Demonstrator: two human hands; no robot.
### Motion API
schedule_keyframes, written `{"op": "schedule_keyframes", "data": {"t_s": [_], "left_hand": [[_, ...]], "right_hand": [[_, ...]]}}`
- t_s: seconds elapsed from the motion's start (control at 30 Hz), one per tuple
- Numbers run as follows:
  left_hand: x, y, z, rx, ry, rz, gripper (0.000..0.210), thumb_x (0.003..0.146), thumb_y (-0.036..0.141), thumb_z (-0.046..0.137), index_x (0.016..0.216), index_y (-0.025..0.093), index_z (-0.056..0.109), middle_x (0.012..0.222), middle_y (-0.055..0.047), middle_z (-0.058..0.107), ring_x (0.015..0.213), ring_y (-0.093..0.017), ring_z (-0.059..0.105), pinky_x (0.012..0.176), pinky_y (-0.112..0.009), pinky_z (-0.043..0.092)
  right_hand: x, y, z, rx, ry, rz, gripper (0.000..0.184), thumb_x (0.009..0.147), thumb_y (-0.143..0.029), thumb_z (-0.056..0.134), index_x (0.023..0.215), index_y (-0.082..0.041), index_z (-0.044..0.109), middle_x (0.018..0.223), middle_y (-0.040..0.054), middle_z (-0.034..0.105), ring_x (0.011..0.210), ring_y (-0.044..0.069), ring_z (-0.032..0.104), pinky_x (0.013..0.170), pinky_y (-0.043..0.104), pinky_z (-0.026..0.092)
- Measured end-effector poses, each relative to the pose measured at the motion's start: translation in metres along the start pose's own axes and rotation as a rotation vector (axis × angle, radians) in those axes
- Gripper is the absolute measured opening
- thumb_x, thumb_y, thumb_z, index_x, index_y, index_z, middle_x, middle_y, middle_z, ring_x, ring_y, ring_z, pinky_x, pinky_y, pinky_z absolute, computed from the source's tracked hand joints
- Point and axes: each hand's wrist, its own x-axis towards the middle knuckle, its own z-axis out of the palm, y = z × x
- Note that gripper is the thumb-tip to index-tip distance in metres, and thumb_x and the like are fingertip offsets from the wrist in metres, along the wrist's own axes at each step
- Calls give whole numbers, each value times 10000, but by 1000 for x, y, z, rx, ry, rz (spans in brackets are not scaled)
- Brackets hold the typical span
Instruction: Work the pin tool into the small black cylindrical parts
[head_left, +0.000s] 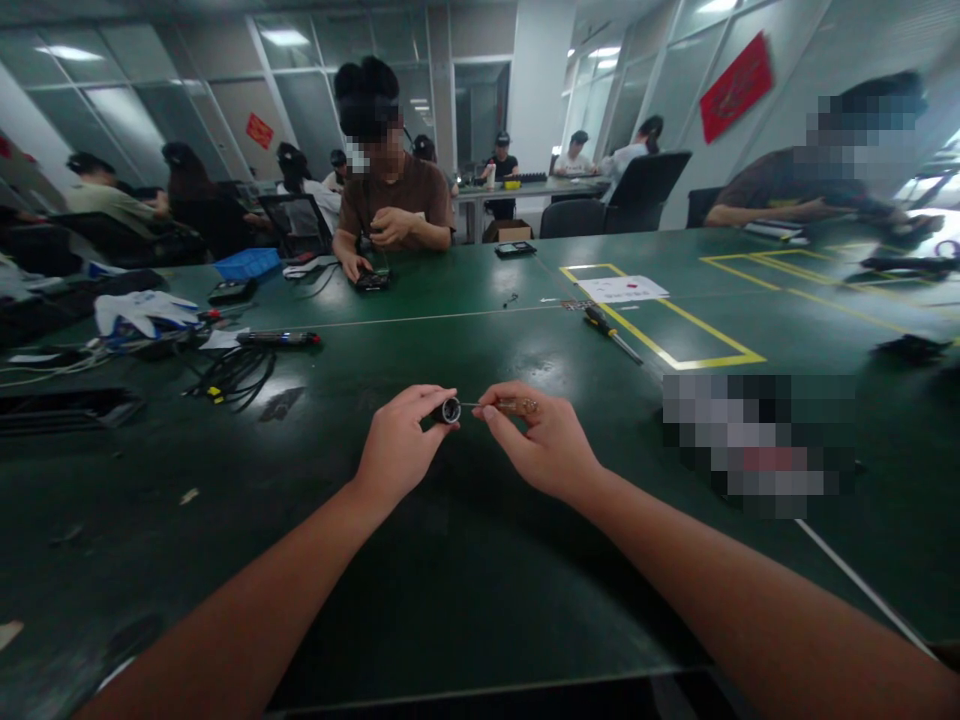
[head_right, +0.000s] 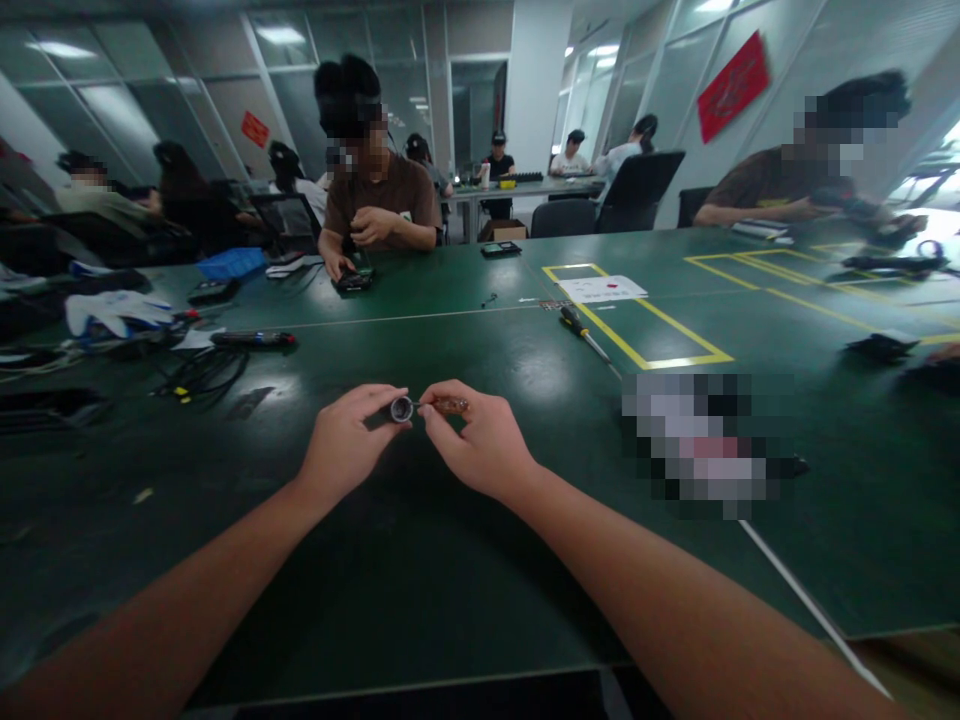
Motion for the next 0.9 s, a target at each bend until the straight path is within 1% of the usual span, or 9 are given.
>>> {"op": "schedule_keyframes", "data": {"t_s": [0.3,0.5,0.73,0.9], "left_hand": [[0,0,-1,-16,32,-2,354,815,139,788,1156,224,749,1147,-54,754,1047,-224,711,978,-399,579],[0,-1,0,-19,56,-1,331,822,149,779,1140,235,752,1141,-50,754,1039,-224,713,975,-405,586],[0,-1,-1,-19,47,-6,341,812,146,786,1141,232,753,1140,-50,754,1038,-224,711,981,-404,584],[0,0,-1,-11,49,-5,336,817,141,778,1140,230,756,1138,-50,755,1033,-222,713,978,-395,584]], "right_hand": [[0,0,1,-1,-11,22,101,928,-241,597,934,-226,697,866,16,776,786,179,740,739,296,535],[-2,-2,4,57,-49,37,94,923,-237,589,947,-236,681,877,16,788,819,187,757,760,303,555],[-1,-4,2,23,42,39,79,919,-247,604,923,-231,682,831,13,781,770,185,748,717,295,537],[0,-4,2,34,-31,33,93,922,-236,595,927,-222,686,847,18,775,794,180,750,737,293,539]]}}
